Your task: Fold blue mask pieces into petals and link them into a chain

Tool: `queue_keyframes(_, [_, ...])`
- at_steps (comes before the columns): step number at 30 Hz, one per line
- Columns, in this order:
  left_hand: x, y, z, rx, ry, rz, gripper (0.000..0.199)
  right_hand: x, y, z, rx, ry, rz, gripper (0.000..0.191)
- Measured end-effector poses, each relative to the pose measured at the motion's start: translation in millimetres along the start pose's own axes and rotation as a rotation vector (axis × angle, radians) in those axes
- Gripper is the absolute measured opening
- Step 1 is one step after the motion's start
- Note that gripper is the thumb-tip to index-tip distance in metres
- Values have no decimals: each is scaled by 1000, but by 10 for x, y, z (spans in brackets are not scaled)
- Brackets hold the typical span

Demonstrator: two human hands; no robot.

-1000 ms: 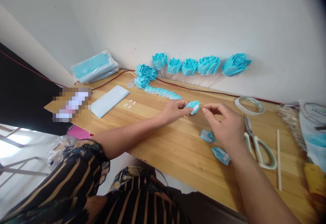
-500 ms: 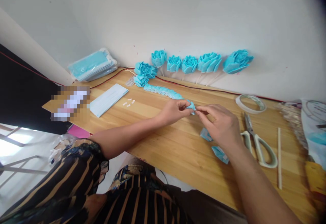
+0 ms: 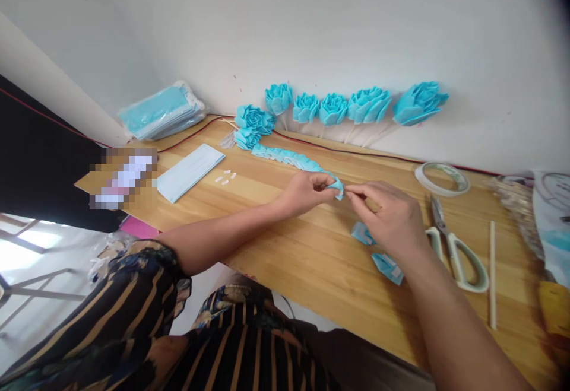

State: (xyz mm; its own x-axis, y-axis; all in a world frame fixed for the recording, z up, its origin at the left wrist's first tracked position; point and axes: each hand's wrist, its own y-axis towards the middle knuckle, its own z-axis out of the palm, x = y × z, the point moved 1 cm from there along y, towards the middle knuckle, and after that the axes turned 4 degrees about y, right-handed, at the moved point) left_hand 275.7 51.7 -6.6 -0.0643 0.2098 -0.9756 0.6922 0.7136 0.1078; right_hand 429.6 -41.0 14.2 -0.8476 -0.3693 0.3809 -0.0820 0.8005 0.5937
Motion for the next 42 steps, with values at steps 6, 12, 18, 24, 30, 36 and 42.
queue_keyframes(6, [-23, -15, -9, 3, 43, -21, 21, -18, -5, -15, 16, -21, -15, 14])
queue_keyframes(12, [-84, -44, -3, -28, 97, 9, 24, -14, -4, -26, 48, -67, -32, 18])
queue_keyframes(18, [-111, -55, 3, -34, 105, -5, 20, -17, -9, -19, 69, -97, -42, 21])
queue_keyframes(24, [-86, -59, 4, -43, 125, -1, 20, 5, -20, -3, 62, -152, -75, 20])
queue_keyframes(30, [-100, -55, 2, -8, 1, -39, 36, 72, -8, 6, -8, -210, -87, 20])
queue_keyframes(36, [-149, -46, 9, 1, -75, -74, 36, 32, 3, 7, 9, -102, -56, 19])
queue_keyframes(42, [-189, -34, 8, 0, -101, -112, 37, -7, 5, 5, 9, -25, -18, 19])
